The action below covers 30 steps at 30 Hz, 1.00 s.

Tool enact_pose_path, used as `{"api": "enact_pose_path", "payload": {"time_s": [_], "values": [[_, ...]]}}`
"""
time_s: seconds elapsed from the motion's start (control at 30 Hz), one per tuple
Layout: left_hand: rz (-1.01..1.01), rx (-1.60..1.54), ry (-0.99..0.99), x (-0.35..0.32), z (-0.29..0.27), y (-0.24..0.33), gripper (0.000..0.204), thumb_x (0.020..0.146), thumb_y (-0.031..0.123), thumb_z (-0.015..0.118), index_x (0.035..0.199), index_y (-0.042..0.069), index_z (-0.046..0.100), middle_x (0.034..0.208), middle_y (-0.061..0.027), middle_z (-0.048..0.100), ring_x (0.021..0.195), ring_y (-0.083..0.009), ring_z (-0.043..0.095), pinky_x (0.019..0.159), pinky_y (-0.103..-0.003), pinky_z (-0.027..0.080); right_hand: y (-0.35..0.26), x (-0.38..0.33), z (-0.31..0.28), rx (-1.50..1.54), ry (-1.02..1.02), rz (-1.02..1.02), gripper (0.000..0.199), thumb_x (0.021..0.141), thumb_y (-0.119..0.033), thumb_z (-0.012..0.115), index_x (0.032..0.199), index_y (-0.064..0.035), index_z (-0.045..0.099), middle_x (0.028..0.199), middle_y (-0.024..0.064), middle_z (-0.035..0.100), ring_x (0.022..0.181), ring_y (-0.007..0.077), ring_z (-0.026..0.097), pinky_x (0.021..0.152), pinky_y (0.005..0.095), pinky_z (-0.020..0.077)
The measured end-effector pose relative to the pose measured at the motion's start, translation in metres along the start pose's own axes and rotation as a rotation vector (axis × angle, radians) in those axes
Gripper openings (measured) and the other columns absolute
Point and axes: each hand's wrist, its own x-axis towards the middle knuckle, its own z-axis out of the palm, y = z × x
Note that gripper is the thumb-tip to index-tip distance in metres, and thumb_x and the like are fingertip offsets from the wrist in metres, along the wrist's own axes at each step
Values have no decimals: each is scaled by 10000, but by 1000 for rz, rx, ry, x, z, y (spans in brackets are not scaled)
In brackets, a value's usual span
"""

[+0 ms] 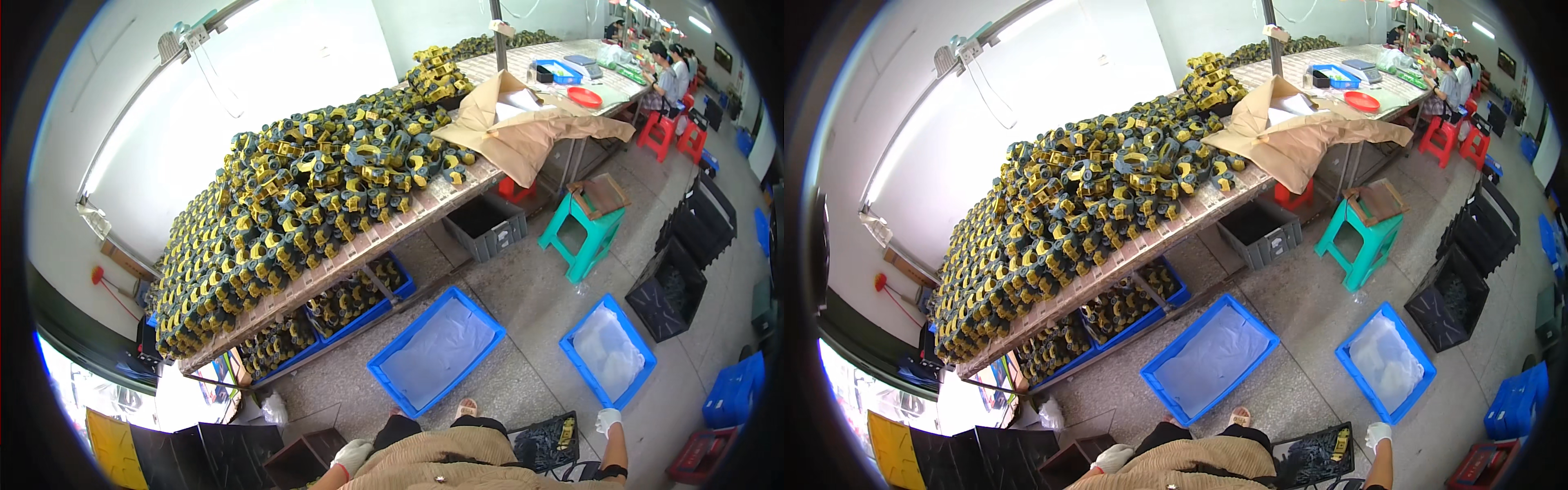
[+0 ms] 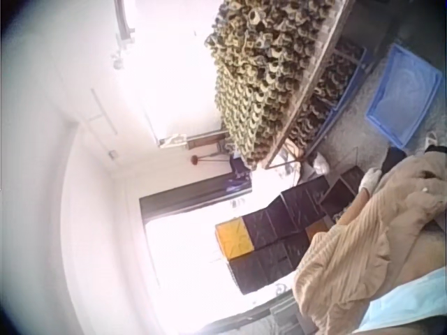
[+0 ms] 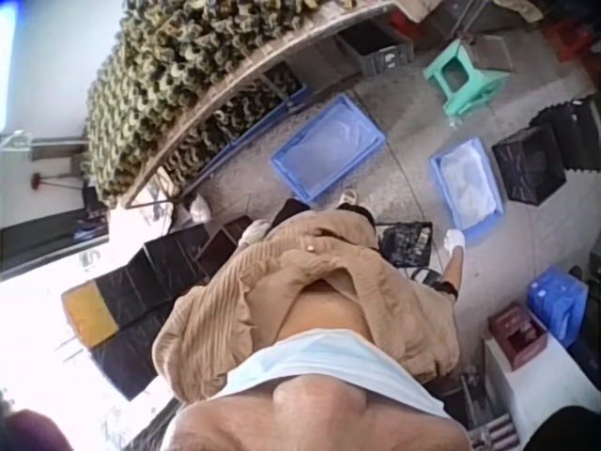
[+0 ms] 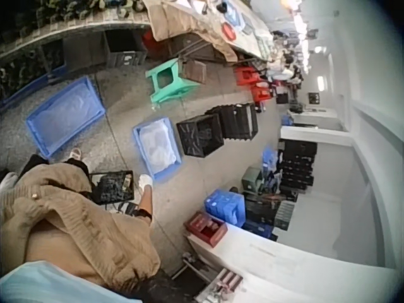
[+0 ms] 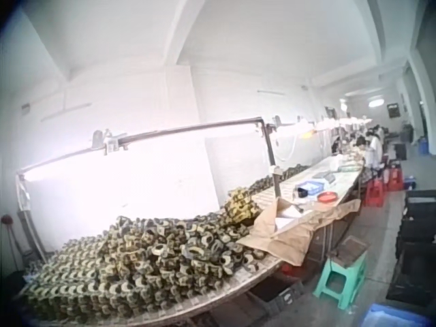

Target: Sorting toy excavators from a box into crates and weighing them on a scale.

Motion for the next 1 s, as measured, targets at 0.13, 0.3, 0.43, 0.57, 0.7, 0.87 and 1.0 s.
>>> {"api": "enact_pose_path", "payload": {"time_s": [0.13, 0.3, 0.43, 0.57, 0.7, 0.87, 1.0], "values": [[104, 76, 7, 19, 4, -27, 459, 926, 353, 493, 1247, 83, 679, 1333, -146, 632, 1278, -312, 553, 1075, -380, 411, 19, -1, 47, -264, 201, -129, 223, 956, -199, 402, 947, -109, 605, 775, 92, 595, 699, 343, 581, 564, 488, 415], [95, 67, 46, 20, -5, 13, 464, 890, 396, 551, 1145, 48, 722, 1181, -192, 696, 1146, -316, 640, 988, -380, 466, 17, -8, 94, -652, 191, -82, 253, 960, -146, 503, 1136, -59, 663, 871, 104, 676, 732, 263, 645, 580, 410, 484], [150, 272, -166, 39, -15, -3, 462, 937, 360, 505, 1286, 94, 650, 1336, -140, 628, 1266, -293, 569, 1075, -351, 409, -2, -33, 127, -492, 314, -73, 180, 940, -93, 572, 1039, -29, 709, 786, 76, 663, 624, 182, 612, 500, 322, 459], [78, -121, -221, 44, -10, -38, 422, 891, 330, 608, 1253, 116, 645, 1427, -155, 521, 1323, -357, 479, 1098, -402, 416, -27, -38, 176, -609, 316, -90, 158, 919, -62, 577, 1015, -53, 702, 752, 90, 668, 606, 222, 627, 505, 381, 455], [87, -60, -220, 66, -12, -71, 471, 868, 346, 640, 1290, 137, 620, 1425, -166, 518, 1323, -357, 478, 1096, -403, 418, -28, -30, 203, -659, 265, -121, 223, 936, -109, 576, 1079, -29, 727, 810, 113, 689, 661, 206, 652, 539, 330, 505], [-8, 7, -305, 84, -32, -80, 465, 901, 338, 610, 1326, 149, 599, 1454, -156, 494, 1344, -356, 463, 1118, -399, 396, -38, -17, 259, -841, 309, -148, 268, 905, -140, 608, 1118, -27, 727, 871, 121, 715, 709, 206, 680, 601, 340, 545], [-23, -193, -262, 115, -38, -101, 370, 915, 278, 586, 1241, 115, 650, 1381, -184, 556, 1325, -364, 481, 1106, -412, 408, -52, -22, 327, -1086, 289, -230, 337, 871, -186, 633, 1154, -27, 725, 953, 134, 731, 731, 206, 691, 639, 345, 561]]}}
